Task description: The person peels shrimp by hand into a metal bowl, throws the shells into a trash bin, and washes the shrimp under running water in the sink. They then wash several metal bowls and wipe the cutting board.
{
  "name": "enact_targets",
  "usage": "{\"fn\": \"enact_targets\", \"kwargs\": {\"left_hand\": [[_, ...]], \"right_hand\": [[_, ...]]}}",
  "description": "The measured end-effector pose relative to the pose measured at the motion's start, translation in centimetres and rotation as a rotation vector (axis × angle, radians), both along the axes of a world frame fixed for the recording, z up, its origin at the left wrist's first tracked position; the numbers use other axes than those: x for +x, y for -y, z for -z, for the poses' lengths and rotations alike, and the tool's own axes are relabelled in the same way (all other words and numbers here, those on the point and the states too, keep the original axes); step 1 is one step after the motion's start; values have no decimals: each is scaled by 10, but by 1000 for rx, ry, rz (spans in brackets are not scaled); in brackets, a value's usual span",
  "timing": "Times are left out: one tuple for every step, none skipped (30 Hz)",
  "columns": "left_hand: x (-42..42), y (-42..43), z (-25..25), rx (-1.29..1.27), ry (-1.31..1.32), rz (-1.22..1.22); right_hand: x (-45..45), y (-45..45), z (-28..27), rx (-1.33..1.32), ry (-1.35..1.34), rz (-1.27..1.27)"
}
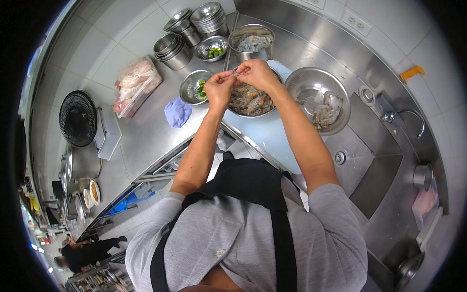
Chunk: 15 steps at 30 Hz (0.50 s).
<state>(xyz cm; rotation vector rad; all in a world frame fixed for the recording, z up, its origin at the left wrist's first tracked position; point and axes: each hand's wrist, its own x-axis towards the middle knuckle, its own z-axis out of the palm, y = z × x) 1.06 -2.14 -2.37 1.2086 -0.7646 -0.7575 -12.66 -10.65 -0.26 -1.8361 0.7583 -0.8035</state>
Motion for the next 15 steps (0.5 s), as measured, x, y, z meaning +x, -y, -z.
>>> {"fn": "enact_targets", "kwargs": {"left_hand": [[1,1,2,-9,13,-2],[1,3,3,-19,28,-5],[0,2,1,-15,52,-13],[-1,1,-1,-10,76,-23],[-3,0,-3,-6,99,-32],[-2,0,-2,-9,100,-34],[-2,1,-1,-12,102,-36],[-2,1,1,-13,103,-38],[-2,1,1,-5,119,-43],[-2,1,1,3,134,-47],[-2,0,0,12,149,-51],[-3,0,0,-3,124,-36],[-3,-1,-1,-17,99,-22],[-3,-2,-2,-31,74,-7],[-2,-2,0,-19,92,-5]], "right_hand": [[1,0,2,-31,-13,15],[2,0,3,-63,-25,31],[2,-1,1,-74,-34,52],[2,-3,0,-85,-43,72],[2,-4,-2,-97,-52,92],[2,-5,-4,-108,-59,94],[2,-6,-6,-118,-66,97],[1,-7,-7,-127,-72,99],[2,-6,-6,-126,-74,101],[3,-5,-4,-124,-76,104],[3,-4,-3,-123,-79,106],[4,-3,-2,-113,-64,98],[3,-2,0,-103,-49,91],[3,-1,1,-94,-34,84],[2,0,1,-117,-33,74]]}}
